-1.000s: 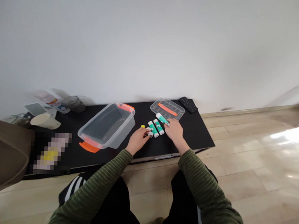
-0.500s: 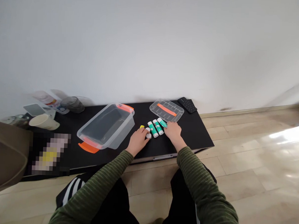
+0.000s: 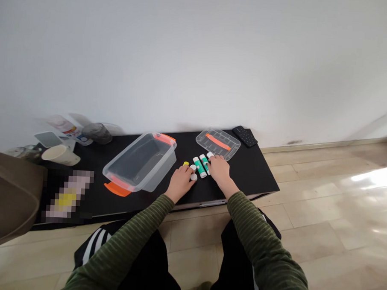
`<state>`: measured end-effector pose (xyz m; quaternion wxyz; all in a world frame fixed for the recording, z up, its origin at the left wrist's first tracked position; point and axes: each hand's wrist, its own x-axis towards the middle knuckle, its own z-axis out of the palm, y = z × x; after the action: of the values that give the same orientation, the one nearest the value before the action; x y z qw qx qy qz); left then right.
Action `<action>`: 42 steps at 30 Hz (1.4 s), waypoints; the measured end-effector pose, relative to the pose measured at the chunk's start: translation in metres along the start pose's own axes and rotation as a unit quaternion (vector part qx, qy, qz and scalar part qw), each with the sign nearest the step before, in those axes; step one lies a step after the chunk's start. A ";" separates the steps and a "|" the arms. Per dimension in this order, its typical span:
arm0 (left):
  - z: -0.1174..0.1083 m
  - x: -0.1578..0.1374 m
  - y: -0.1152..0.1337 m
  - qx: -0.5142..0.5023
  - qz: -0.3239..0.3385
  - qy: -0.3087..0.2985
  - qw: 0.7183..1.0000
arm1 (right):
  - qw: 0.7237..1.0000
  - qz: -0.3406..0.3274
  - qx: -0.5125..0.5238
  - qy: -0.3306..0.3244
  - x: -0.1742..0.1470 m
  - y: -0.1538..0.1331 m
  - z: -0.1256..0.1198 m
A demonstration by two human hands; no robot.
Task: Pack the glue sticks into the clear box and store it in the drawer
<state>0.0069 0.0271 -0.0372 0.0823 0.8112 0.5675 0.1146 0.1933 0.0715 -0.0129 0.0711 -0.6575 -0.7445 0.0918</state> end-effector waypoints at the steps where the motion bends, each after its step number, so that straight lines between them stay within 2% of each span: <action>1: -0.001 -0.001 0.000 -0.005 0.000 0.005 1.000 | 1.000 0.001 0.000 -0.009 0.000 -0.002 0.002; 6: -0.010 -0.005 0.001 -0.087 -0.007 0.064 0.994 | 0.999 0.020 -0.019 -0.033 0.002 -0.009 0.009; 10: -0.022 -0.007 -0.002 -0.236 -0.043 0.130 0.962 | 0.998 0.016 -0.029 -0.051 0.002 -0.013 0.011; 12: -0.026 -0.007 -0.005 -0.330 -0.087 0.132 0.931 | 0.998 0.017 -0.034 -0.060 0.002 -0.015 0.010; 17: -0.026 -0.005 -0.012 -0.543 -0.173 0.114 0.814 | 0.997 0.022 -0.039 -0.062 -0.001 -0.019 0.008; 24: -0.022 -0.003 -0.012 -0.672 -0.207 0.097 0.704 | 0.998 0.027 -0.031 -0.055 -0.002 -0.019 0.010; 29: -0.025 -0.005 -0.015 -0.765 -0.195 0.097 0.607 | 0.998 0.041 0.041 -0.023 -0.002 -0.020 0.003; 35: -0.033 -0.003 -0.021 -0.837 -0.213 0.087 0.496 | 0.981 -0.049 0.188 -0.001 -0.016 -0.026 -0.009; 38: -0.035 -0.002 -0.023 -0.852 -0.216 0.092 0.468 | 0.969 -0.098 0.227 -0.009 -0.026 -0.030 -0.010; 42: -0.034 -0.003 -0.024 -0.850 -0.211 0.090 0.474 | 0.962 -0.107 0.247 -0.038 -0.033 -0.032 -0.009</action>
<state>-0.0248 0.0327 -0.0109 0.7014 0.1844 0.3506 0.5925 0.1684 0.0353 0.0037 0.2122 -0.5320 -0.7670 0.2893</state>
